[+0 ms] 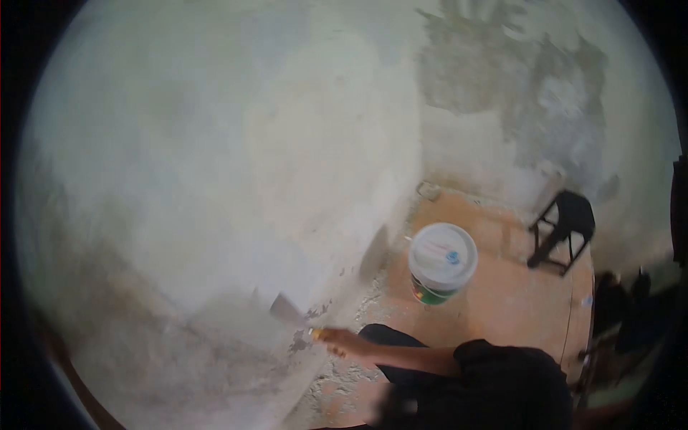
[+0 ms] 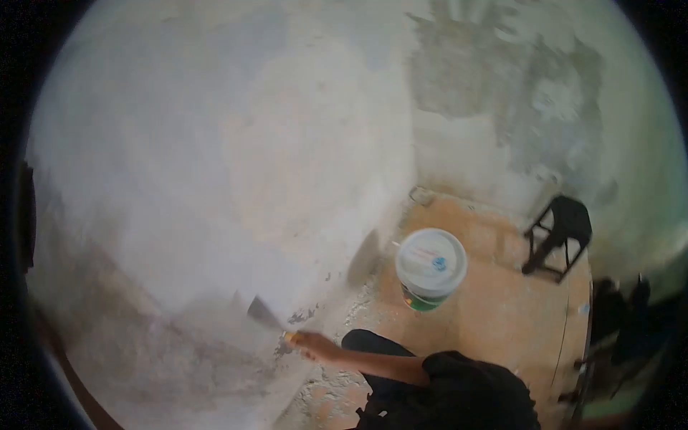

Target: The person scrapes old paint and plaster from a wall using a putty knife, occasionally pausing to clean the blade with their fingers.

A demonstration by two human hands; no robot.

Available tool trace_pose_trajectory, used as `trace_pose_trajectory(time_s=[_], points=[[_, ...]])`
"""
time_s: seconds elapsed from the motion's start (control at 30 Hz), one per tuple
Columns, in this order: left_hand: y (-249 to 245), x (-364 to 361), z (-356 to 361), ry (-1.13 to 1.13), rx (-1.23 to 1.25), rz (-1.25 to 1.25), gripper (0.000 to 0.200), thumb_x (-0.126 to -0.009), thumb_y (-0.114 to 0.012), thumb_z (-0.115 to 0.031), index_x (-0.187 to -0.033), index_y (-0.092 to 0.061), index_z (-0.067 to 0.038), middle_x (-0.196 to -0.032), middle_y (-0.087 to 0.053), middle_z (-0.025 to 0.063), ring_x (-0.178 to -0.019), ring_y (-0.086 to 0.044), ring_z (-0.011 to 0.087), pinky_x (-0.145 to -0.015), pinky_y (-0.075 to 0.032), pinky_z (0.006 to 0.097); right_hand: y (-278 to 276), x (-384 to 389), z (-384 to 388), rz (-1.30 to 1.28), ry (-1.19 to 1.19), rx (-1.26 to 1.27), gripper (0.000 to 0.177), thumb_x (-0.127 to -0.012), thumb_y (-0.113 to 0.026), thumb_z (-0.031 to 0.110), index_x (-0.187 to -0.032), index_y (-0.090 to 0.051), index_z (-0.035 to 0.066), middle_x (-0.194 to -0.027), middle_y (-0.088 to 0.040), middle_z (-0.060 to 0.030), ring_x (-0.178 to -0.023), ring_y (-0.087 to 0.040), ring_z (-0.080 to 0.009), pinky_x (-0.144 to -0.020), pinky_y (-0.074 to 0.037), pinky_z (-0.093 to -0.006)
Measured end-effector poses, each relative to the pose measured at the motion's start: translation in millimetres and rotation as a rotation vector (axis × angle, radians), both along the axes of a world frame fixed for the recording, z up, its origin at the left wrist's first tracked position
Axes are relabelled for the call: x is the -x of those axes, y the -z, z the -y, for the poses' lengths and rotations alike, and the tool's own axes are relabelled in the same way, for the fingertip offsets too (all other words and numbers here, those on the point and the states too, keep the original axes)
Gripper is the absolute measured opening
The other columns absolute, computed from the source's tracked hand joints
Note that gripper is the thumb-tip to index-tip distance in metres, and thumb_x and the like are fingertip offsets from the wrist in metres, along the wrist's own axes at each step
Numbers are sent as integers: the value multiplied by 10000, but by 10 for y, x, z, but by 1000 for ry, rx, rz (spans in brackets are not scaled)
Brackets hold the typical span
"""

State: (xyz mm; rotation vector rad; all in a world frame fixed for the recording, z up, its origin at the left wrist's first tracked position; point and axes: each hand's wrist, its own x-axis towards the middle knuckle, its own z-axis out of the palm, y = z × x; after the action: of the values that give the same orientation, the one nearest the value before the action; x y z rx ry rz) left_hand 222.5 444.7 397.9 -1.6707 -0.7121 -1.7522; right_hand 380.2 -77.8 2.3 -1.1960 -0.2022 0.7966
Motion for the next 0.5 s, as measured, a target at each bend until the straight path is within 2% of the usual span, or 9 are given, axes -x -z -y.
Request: trace_pose_trajectory(time_s=[0.03, 0.07, 0.13, 0.17, 0.23, 0.3, 0.33, 0.37, 0.5], points=[[37, -88, 198, -17, 73, 46, 715, -987, -346, -542, -1498, -221, -59, -1538, -244, 181, -1385, -282, 361, -1082, -282, 521, 173, -225, 13, 235, 51, 37, 329, -958, -557, 371, -1098, -598, 76, -701, -472, 53, -562, -413, -53, -494, -357, -246], [37, -91, 74, -82, 86, 60, 715, -987, -346, -542, -1498, -221, -59, -1538, -244, 181, -1385, -282, 361, -1082, -282, 521, -10, -372, 90, 337, 102, 142, 307, -943, -598, 331, -1122, -602, 83, -725, -457, 76, -600, -393, -38, -539, -344, -220], [36, 14, -442, -29, -156, 37, 620, -986, -419, -479, -1472, -331, -103, -1498, -360, 128, -1375, -341, 306, -1113, -275, 451, -203, -653, 156, 474, 196, 76, 271, -943, -599, 347, -999, -641, 86, -640, -481, 35, -568, -422, -57, -527, -374, -257], [-13, 71, -606, 2, -285, 7, 576, -986, -455, -447, -1458, -386, -125, -1478, -418, 101, -1370, -370, 279, -1128, -271, 416, -399, -732, 149, 625, 279, 157, 297, -947, -596, 361, -974, -633, 68, -623, -474, 31, -563, -413, -60, -521, -368, -262], [-17, -34, -81, 112, -423, -15, 647, -956, -486, -480, -1480, -343, -128, -1516, -360, 95, -1401, -311, 301, -1143, -208, 468, -802, -876, 154, 868, 271, 240, 326, -961, -575, 372, -963, -621, 49, -601, -465, 22, -554, -404, -61, -506, -353, -273], [52, 31, 116, 195, -362, -97, 689, -932, -502, -502, -1490, -321, -141, -1549, -301, 82, -1424, -259, 321, -1145, -169, 498, -1136, -929, 32, 841, 192, 128, 316, -964, -569, 345, -961, -612, 32, -591, -458, -9, -531, -398, -84, -499, -348, -295], [122, 90, 174, 159, -367, -101, 689, -932, -502, -502, -1490, -321, -141, -1549, -301, 82, -1424, -259, 321, -1145, -169, 498, -1270, -888, -73, 846, 162, 106, 316, -964, -569, 345, -961, -612, 32, -591, -458, -9, -531, -398, -84, -499, -348, -295], [163, 104, 218, 160, -328, -119, 691, -927, -504, -500, -1490, -319, -143, -1552, -294, 80, -1429, -248, 321, -1148, -163, 490, -1412, -851, -165, 929, 146, 124, 303, -963, -569, 332, -959, -612, 32, -581, -463, -23, -515, -401, -99, -494, -345, -297], [229, 99, 338, 152, -259, -126, 676, -948, -457, -500, -1494, -304, -132, -1545, -296, 101, -1431, -237, 329, -1152, -169, 476, -1450, -740, -578, 1104, 83, 195, 275, -957, -568, 310, -967, -621, 40, -549, -482, -51, -477, -431, -146, -491, -347, -304]])
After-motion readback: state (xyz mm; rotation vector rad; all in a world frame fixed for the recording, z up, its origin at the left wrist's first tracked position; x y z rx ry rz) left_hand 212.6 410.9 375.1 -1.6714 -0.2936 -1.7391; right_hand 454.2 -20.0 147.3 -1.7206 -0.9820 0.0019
